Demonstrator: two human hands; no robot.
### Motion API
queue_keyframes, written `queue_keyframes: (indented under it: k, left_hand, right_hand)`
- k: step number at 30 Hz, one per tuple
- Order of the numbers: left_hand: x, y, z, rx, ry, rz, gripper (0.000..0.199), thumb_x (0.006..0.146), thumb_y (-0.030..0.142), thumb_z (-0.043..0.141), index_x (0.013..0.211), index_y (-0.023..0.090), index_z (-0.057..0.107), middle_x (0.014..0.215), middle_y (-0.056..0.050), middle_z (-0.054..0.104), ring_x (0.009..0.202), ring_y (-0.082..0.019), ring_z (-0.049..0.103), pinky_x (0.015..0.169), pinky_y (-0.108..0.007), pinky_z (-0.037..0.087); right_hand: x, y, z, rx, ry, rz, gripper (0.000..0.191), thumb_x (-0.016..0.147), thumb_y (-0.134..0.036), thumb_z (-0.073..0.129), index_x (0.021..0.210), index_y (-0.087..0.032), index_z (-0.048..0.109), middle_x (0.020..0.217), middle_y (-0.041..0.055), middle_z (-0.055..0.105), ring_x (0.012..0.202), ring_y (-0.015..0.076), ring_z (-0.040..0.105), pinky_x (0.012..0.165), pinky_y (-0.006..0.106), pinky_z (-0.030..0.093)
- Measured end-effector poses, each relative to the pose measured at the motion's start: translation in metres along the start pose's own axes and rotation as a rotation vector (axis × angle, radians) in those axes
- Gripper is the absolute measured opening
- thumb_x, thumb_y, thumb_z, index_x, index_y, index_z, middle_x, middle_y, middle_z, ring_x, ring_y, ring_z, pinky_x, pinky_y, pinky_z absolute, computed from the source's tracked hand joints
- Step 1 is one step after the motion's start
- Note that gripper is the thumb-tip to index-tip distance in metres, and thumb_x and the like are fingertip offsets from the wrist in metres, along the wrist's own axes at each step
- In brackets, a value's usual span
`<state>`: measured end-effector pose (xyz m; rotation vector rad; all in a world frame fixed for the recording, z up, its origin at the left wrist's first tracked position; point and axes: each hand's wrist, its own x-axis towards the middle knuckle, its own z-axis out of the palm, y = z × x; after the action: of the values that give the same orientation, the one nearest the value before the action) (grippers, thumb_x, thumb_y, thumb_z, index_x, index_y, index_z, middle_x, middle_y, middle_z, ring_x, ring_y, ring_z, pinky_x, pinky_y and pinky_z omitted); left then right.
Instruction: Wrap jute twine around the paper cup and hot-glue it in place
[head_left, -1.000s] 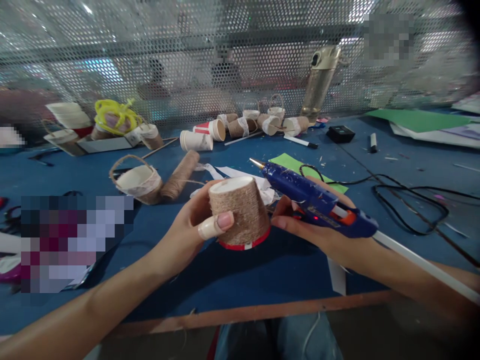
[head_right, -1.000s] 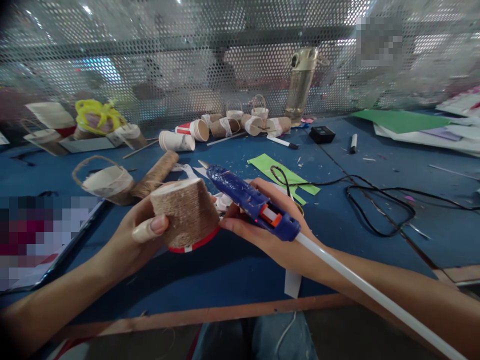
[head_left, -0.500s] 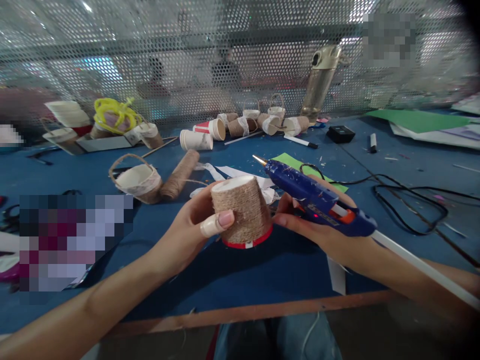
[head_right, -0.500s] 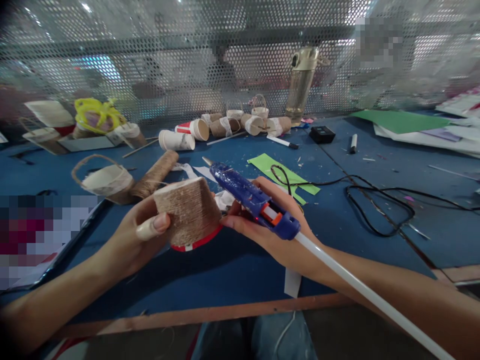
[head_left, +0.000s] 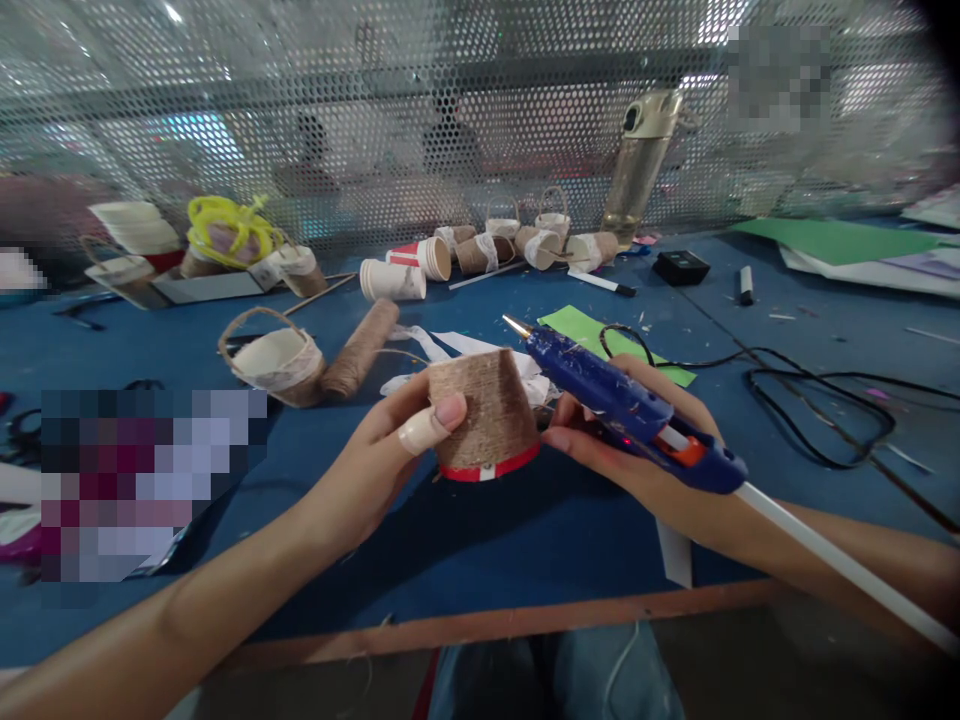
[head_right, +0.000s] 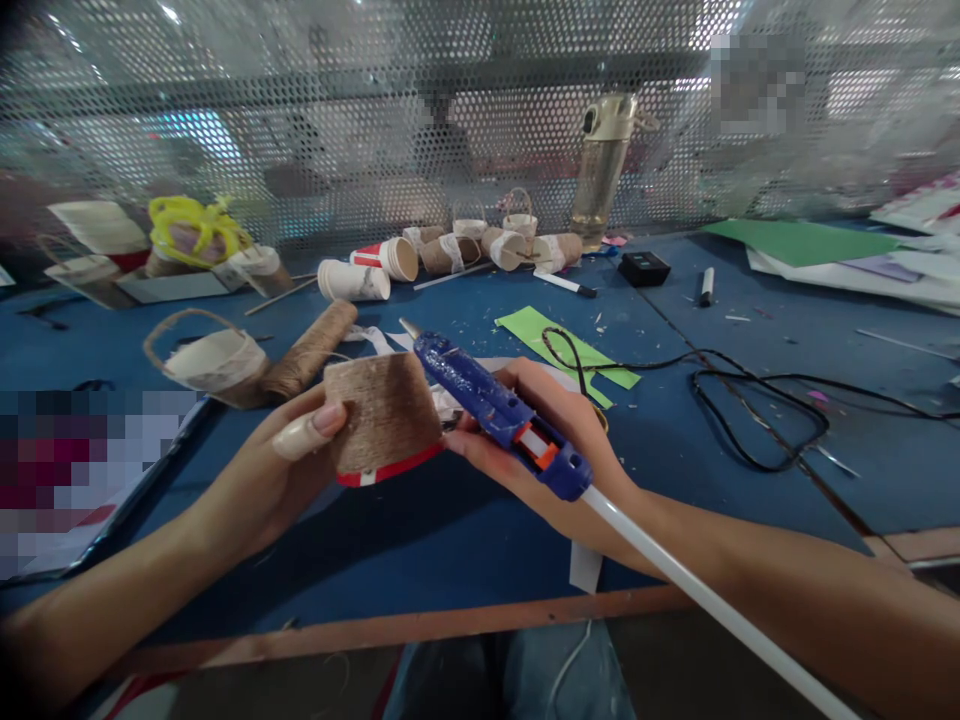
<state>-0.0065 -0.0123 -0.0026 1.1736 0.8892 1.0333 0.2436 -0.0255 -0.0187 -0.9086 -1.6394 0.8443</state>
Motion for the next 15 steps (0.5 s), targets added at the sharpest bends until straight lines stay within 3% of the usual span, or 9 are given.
queue_keyframes:
  k: [4,8,12,15]
  left_hand:
    - [0.0032,0.0028,0.0041,-0.134,-0.014,0.031,0.036,0.088,0.041,0.075,0.120,0.023,0.079,0.117,-0.009,0.080,0.127,-0.035,0.068,0.113,-0.047,0.053]
    - [0.0044,0.0020,0.0046,-0.215,-0.090,-0.052,0.033,0.089,0.040,0.074,0.118,0.024,0.080,0.116,-0.007,0.081,0.124,-0.035,0.071,0.110,-0.048,0.056]
    - [0.0031,-0.0005,0.0035,-0.150,-0.138,-0.109,0.048,0.088,0.047,0.078,0.130,0.025,0.074,0.129,-0.009,0.079,0.128,-0.035,0.070,0.112,-0.046,0.054]
    - [0.0014,0.0007,0.0018,-0.119,-0.106,-0.109,0.047,0.085,0.041,0.081,0.129,0.027,0.074,0.122,-0.006,0.082,0.124,-0.034,0.072,0.113,-0.045,0.053]
  right_hand:
    - [0.0028,-0.0033,0.0011,0.039,0.004,0.028,0.027,0.079,-0.010,0.089,0.090,-0.027,0.071,0.084,-0.0058,0.071,0.072,0.0117,0.066,0.068,0.025,0.055]
    - [0.0025,-0.0016,0.0019,0.046,0.001,-0.004,0.027,0.080,-0.012,0.089,0.093,-0.027,0.072,0.086,-0.0056,0.072,0.072,0.0116,0.066,0.069,0.025,0.057]
    - [-0.0001,-0.0007,0.0024,-0.018,0.003,-0.059,0.023,0.083,-0.021,0.088,0.097,-0.027,0.071,0.089,-0.0033,0.074,0.076,0.0145,0.069,0.072,0.029,0.060]
    - [0.0000,-0.0036,0.0021,-0.050,-0.006,-0.078,0.021,0.084,-0.024,0.088,0.095,-0.026,0.070,0.087,-0.0029,0.074,0.075,0.0147,0.068,0.071,0.030,0.059]
